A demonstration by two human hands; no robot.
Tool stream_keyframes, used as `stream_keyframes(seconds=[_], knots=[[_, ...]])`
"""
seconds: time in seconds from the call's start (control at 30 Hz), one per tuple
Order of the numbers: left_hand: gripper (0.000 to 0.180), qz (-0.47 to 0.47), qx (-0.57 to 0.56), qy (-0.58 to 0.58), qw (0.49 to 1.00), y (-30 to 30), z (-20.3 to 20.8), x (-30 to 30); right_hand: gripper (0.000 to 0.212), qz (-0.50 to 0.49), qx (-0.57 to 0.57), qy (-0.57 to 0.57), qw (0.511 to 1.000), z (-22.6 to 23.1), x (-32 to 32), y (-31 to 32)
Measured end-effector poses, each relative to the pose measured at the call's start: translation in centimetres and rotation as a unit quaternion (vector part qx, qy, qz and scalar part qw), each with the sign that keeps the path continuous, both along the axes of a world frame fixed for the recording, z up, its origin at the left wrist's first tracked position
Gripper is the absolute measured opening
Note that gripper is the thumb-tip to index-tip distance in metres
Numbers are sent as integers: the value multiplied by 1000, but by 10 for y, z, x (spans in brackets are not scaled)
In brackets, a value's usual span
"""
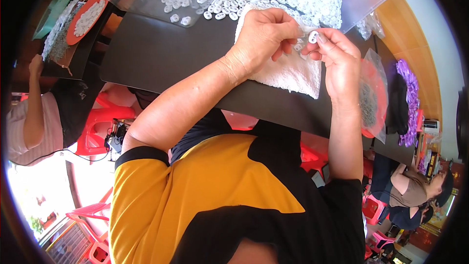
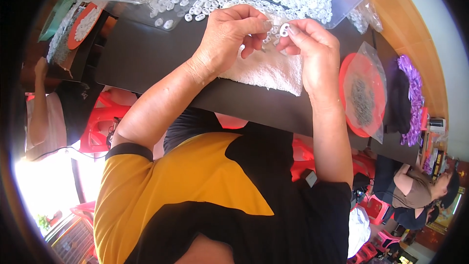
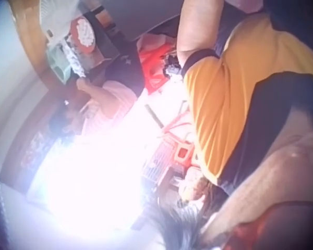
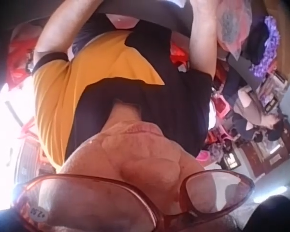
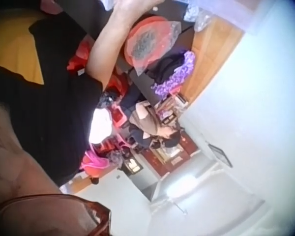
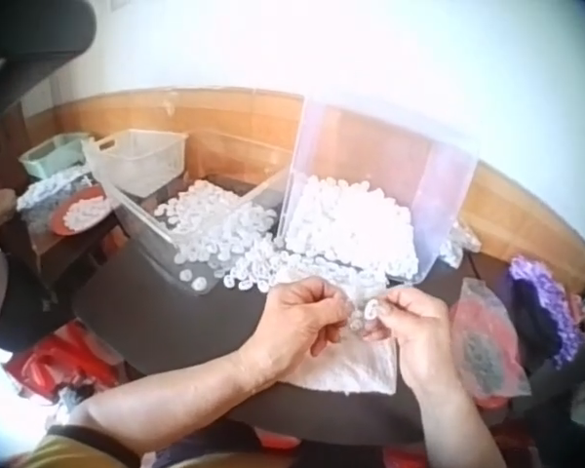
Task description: Assembling small plastic and metal components by hand at a workbench.
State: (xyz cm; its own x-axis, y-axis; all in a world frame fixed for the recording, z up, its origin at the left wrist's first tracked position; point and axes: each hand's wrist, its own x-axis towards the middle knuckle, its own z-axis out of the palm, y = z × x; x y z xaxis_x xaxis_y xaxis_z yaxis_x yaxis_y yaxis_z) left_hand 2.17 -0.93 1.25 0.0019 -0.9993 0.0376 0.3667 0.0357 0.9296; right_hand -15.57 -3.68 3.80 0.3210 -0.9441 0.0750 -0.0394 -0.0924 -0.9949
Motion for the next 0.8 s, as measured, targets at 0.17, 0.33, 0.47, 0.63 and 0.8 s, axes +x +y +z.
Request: stream_keyframes(seconds=[0.17, 0.33, 0.47, 0.63, 0.8], knots=[[14, 13, -13, -18, 1000, 1, 1, -1, 22, -6, -14, 13, 1000, 3, 4, -1], [13, 22, -13, -48, 999, 3, 3, -1, 21, -4, -15, 18, 1000, 6, 4, 0], [13, 27, -12, -62, 998, 4, 3, -1, 21, 6, -14, 17, 1000, 4, 6, -1], [12, 25, -14, -71, 997, 5, 5, -3, 21, 18, -20, 27, 999, -1, 11, -3], [13, -5, -53, -18, 998, 4, 5, -3, 22, 27, 11, -17, 999, 2, 7, -8]])
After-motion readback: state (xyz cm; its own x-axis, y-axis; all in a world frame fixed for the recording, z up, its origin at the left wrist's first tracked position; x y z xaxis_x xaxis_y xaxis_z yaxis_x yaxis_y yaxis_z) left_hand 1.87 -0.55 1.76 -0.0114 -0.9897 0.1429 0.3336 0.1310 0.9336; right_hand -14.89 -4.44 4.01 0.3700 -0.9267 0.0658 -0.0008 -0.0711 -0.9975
